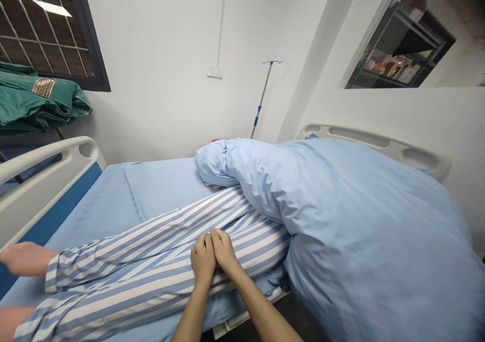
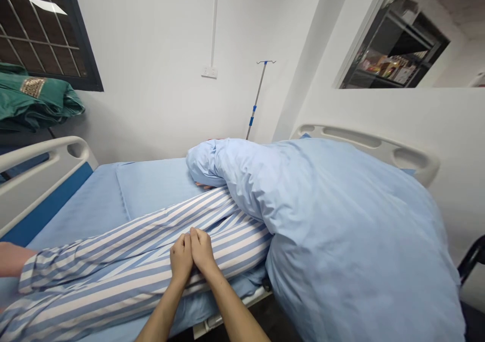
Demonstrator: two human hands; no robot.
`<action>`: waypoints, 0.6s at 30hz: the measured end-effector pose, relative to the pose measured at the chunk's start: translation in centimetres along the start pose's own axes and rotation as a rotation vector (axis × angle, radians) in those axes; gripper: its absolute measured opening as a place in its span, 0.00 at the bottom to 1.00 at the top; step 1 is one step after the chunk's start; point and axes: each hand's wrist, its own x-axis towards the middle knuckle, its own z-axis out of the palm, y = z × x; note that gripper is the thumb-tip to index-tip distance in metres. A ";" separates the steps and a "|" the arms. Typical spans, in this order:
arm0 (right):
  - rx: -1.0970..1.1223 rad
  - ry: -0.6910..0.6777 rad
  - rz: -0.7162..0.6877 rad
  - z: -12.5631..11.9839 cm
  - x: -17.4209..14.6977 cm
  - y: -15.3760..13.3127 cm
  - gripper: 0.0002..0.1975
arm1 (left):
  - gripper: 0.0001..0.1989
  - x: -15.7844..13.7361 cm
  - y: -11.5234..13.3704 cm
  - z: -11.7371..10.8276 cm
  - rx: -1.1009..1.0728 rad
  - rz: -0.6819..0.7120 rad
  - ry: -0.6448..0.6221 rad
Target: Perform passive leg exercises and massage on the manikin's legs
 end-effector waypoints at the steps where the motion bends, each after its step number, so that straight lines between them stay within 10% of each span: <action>1: -0.072 -0.012 -0.033 -0.5 0.1 -0.5 0.20 | 0.15 0.0 0.0 0.0 0.010 -0.002 -0.020; 18: -0.446 0.019 -0.118 -1.6 -0.5 1.4 0.19 | 0.15 -0.3 -0.1 0.2 0.046 0.016 -0.048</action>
